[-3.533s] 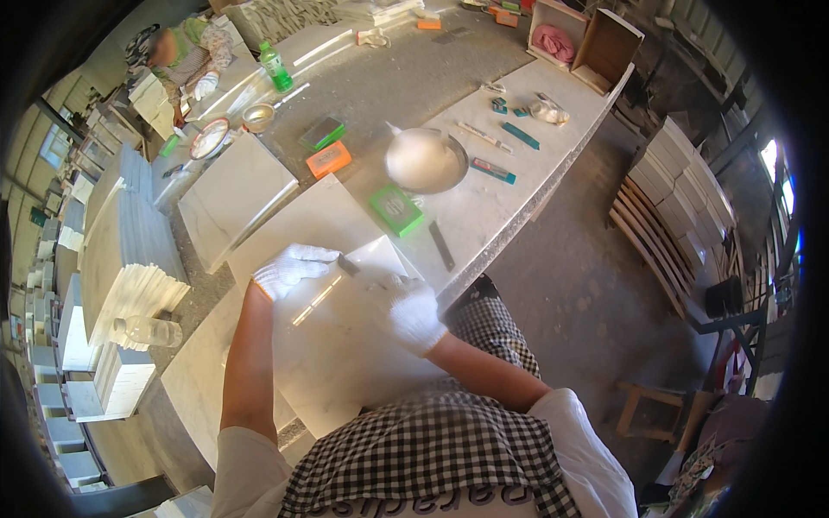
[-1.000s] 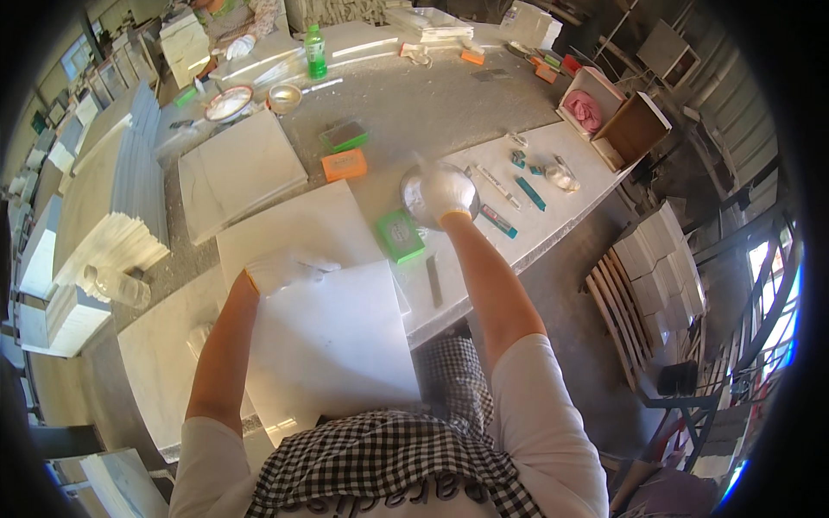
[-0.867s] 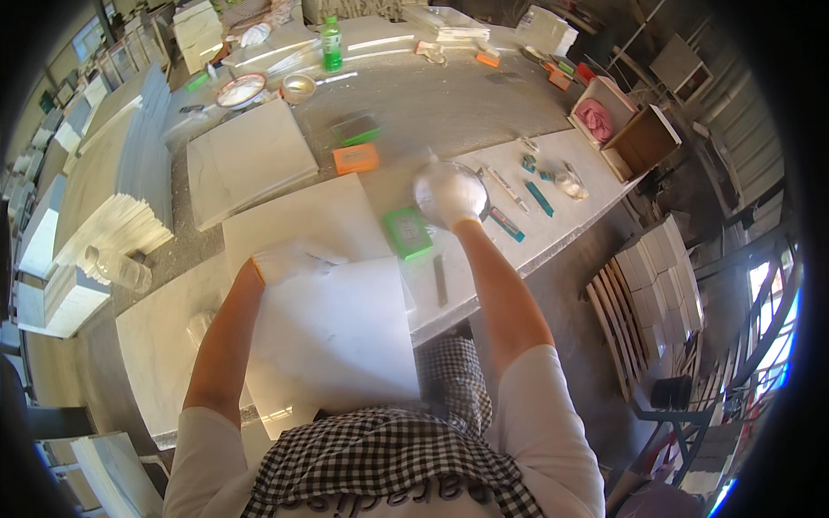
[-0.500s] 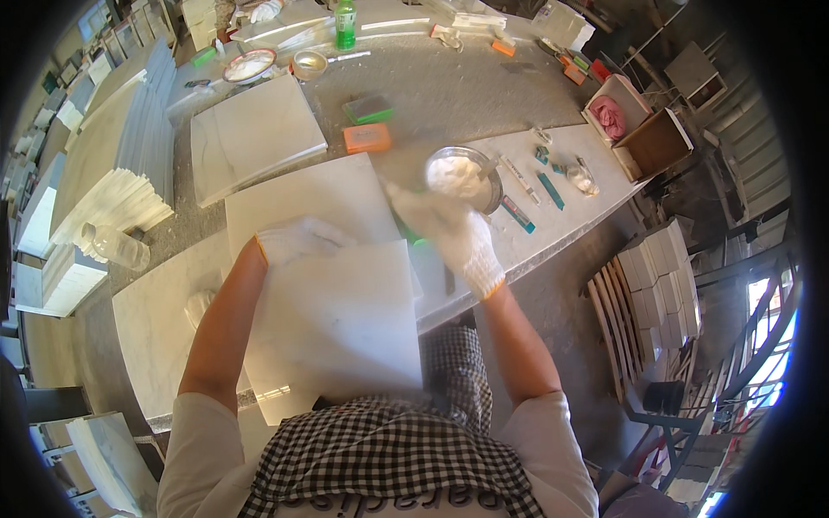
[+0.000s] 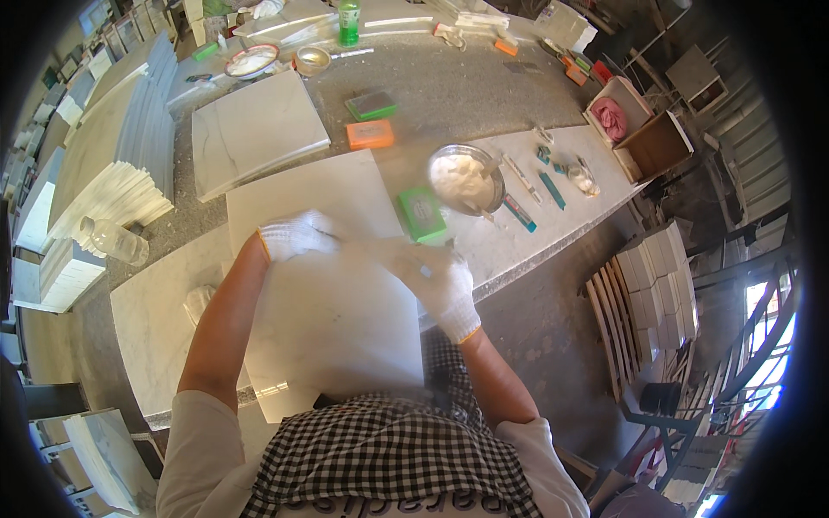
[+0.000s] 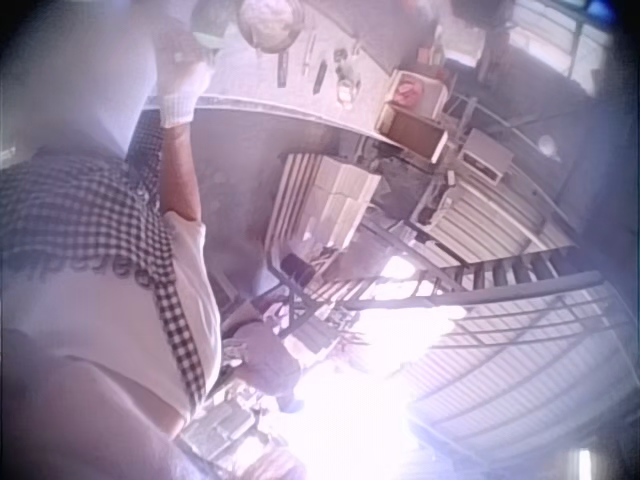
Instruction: The person repeatedly rubs a white rectangular tile with a green abrasive block and then scrapes the surface with a metal scraper. The person alternates between rubbing and scraping motions across the tile's surface.
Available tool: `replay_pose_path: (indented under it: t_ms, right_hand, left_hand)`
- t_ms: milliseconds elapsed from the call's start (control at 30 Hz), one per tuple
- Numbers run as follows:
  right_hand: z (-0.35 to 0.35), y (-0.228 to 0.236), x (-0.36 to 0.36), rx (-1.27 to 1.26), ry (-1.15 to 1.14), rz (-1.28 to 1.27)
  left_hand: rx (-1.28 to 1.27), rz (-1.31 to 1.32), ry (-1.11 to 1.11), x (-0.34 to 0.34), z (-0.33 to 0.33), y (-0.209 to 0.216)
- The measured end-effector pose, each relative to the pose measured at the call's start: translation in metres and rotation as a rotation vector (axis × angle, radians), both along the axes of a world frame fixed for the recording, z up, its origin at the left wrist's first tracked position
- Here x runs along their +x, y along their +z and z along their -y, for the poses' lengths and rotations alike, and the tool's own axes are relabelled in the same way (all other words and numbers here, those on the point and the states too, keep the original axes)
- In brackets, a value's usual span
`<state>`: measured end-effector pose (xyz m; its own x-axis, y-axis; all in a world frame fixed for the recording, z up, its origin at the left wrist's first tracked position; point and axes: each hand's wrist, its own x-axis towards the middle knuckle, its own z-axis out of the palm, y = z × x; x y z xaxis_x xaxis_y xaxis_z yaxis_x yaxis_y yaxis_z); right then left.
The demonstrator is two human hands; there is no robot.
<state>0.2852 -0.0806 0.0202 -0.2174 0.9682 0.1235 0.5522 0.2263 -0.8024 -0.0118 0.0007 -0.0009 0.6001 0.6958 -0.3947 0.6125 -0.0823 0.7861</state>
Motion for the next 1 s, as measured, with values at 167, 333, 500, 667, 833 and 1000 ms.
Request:
replay_pose_path:
  t_ms: [167,333,500,667,833,1000]
  right_hand:
    - [-0.002,-0.004,0.000,0.187,0.009,0.030]
    - [-0.005,-0.008,-0.002,0.191,0.016,0.096]
    - [-0.005,-0.008,-0.005,0.204,0.018,0.039]
    - [-0.006,-0.005,-0.006,0.210,0.031,0.071]
    - [-0.007,-0.005,-0.006,0.266,0.031,0.105]
    - [-0.006,-0.007,-0.006,0.299,0.027,0.097]
  left_hand:
    - [-0.027,-0.001,0.052,0.001,0.001,-0.005]
    - [-0.010,0.010,0.028,0.002,0.001,-0.002]
    - [0.234,-0.060,-0.114,-0.001,0.004,-0.003]
    - [0.185,-0.014,-0.098,-0.002,-0.001,-0.012]
    - [0.126,-0.002,-0.070,-0.001,-0.002,-0.011]
    - [-0.020,-0.009,0.026,0.002,0.001,0.003]
